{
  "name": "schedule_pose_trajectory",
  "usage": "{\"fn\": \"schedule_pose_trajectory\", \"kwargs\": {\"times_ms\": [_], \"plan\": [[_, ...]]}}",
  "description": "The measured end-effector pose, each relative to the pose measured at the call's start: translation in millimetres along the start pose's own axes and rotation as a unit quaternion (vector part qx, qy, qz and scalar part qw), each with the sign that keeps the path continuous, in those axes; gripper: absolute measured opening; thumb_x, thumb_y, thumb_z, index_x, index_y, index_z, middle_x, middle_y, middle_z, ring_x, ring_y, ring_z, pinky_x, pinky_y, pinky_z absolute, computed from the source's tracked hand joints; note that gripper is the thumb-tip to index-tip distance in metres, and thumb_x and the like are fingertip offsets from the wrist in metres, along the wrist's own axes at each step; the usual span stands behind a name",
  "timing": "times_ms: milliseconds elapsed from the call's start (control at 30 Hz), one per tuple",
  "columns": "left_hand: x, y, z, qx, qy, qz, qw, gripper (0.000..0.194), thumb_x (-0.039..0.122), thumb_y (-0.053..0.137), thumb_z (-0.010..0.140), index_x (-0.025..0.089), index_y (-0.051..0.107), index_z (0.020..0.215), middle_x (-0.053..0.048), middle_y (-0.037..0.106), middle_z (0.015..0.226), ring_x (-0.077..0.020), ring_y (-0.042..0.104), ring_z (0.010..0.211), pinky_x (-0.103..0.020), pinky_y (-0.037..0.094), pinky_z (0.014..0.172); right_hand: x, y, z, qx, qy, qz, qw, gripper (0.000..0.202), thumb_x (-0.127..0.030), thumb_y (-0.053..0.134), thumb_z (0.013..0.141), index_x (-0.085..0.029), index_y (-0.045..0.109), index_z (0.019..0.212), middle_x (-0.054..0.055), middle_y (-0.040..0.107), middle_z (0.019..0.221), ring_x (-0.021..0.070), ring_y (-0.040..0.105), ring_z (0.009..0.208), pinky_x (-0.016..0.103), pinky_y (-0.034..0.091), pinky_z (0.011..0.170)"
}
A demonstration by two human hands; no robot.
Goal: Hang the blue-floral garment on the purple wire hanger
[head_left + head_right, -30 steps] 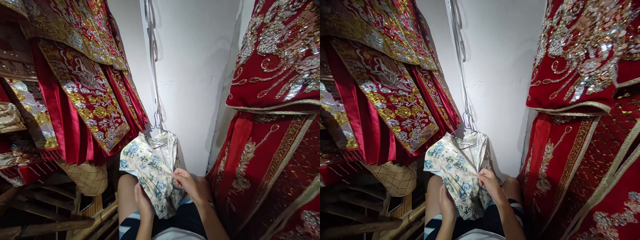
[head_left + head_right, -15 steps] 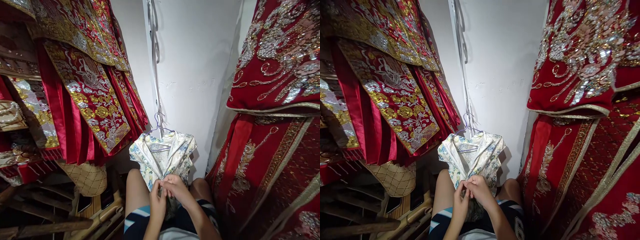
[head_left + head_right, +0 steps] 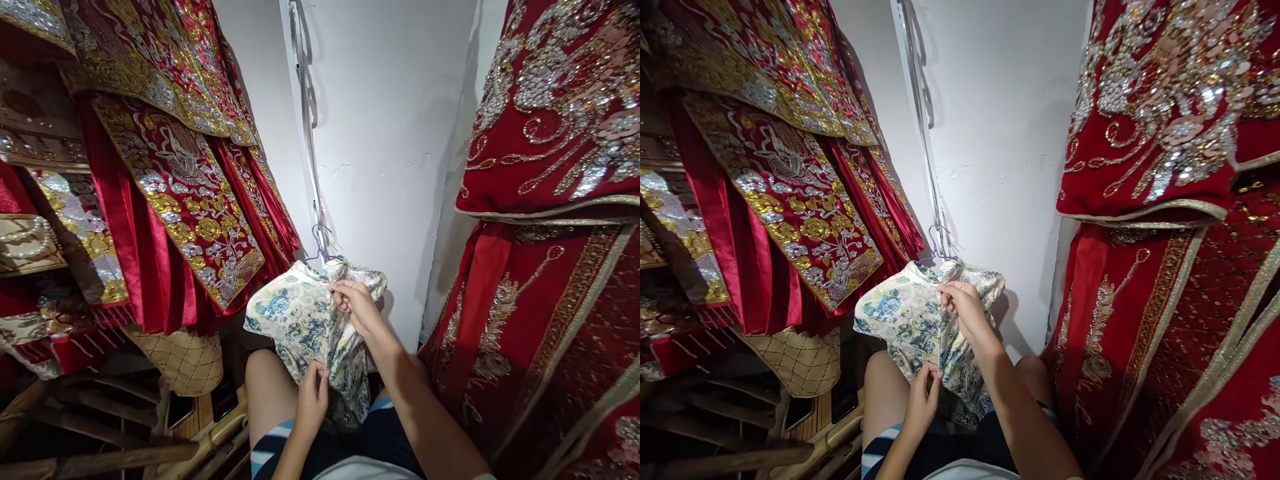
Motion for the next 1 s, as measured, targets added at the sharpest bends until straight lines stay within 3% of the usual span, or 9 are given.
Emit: {"fn": "schedule_pose_trajectory", "kwargs": {"times_ms": [133,233,333,433,500,600,667,800,1000], "plan": [[-8,-4.7,5,-0.007,0.001,0.0,1.0,0.038,0.057,0.056,0.089,0.021,0.058,0.075,-0.003,0.056,0.069,-0.022,0.057,0.068,-0.032,0.045,0.068,-5,5,7,-0.002,-0.013,0.005,1.0,0.024,-0.038,0.072,0.063,-0.016,0.064,0.07,-0.005,0.049,0.049,0.0077,0.035,0.044,0.024,0.019,0.042],[4,-10.4,18,-0.005,0.01,-0.002,1.0,0.033,0.051,0.054,0.093,0.021,0.06,0.082,-0.004,0.06,0.077,-0.022,0.059,0.075,-0.032,0.047,0.073,-4,6,4,-0.011,-0.021,-0.007,1.0,0.022,-0.037,0.07,0.067,-0.017,0.063,0.074,-0.005,0.051,0.049,0.0084,0.038,0.044,0.024,0.023,0.043],[48,-26.4,48,0.032,0.056,-0.015,0.998,0.025,0.043,0.053,0.096,0.021,0.061,0.103,-0.007,0.064,0.091,-0.0218,0.062,0.087,-0.032,0.047,0.081,-6,6,0,-0.026,-0.035,-0.028,0.999,0.018,-0.035,0.069,0.072,-0.018,0.064,0.077,-0.005,0.053,0.05,0.0091,0.04,0.045,0.024,0.025,0.045],[114,-49.1,87,0.111,0.153,-0.002,0.982,0.031,0.039,0.051,0.098,0.02,0.06,0.121,-0.008,0.065,0.096,-0.0204,0.063,0.087,-0.031,0.048,0.08,-12,7,-4,-0.041,-0.049,-0.045,0.997,0.014,-0.032,0.064,0.075,-0.019,0.061,0.071,-0.006,0.048,0.047,0.0089,0.037,0.043,0.024,0.025,0.045],[153,-53.0,113,0.106,0.205,0.024,0.973,0.037,0.035,0.048,0.1,0.02,0.055,0.133,-0.006,0.066,0.091,-0.0185,0.063,0.08,-0.03,0.047,0.076,-17,7,-5,-0.045,-0.061,-0.056,0.996,0.013,-0.029,0.061,0.075,-0.02,0.058,0.066,-0.007,0.042,0.044,0.0086,0.034,0.042,0.024,0.025,0.045],[190,-46.8,135,0.066,0.264,0.103,0.957,0.023,0.031,0.051,0.099,0.019,0.067,0.11,-0.006,0.069,0.092,-0.02,0.064,0.086,-0.032,0.046,0.08,-21,3,-1,-0.036,-0.085,-0.069,0.993,0.013,-0.027,0.06,0.074,-0.021,0.055,0.064,-0.008,0.038,0.045,0.0086,0.032,0.043,0.024,0.025,0.045],[200,-44.2,137,0.068,0.287,0.145,0.944,0.02,0.029,0.05,0.099,0.019,0.067,0.095,-0.007,0.07,0.091,-0.0207,0.064,0.088,-0.033,0.045,0.081,-17,-1,3,-0.025,-0.097,-0.077,0.992,0.013,-0.027,0.062,0.073,-0.021,0.054,0.063,-0.008,0.038,0.046,0.0086,0.031,0.043,0.024,0.022,0.045],[195,-46.7,128,0.117,0.291,0.184,0.932,0.017,0.026,0.052,0.098,0.02,0.066,0.091,-0.005,0.071,0.089,-0.0204,0.064,0.088,-0.035,0.041,0.085,3,-2,13,-0.021,-0.099,-0.089,0.991,0.019,-0.029,0.066,0.07,-0.021,0.053,0.059,-0.008,0.038,0.046,0.0082,0.029,0.044,0.025,0.016,0.046],[188,-47.7,124,0.12,0.261,0.142,0.947,0.018,0.029,0.055,0.097,0.02,0.066,0.085,-0.004,0.07,0.084,-0.0207,0.063,0.085,-0.035,0.042,0.083,14,0,17,-0.008,-0.082,-0.049,0.995,0.023,-0.037,0.064,0.07,-0.022,0.05,0.06,-0.009,0.033,0.048,0.0079,0.026,0.044,0.025,0.018,0.045]]}}
Point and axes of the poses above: each hand's wrist, its own z-axis towards the middle knuckle, its own y-axis out of the palm, x = y × z, the point moved 7 cm from there along z, towards the middle knuckle
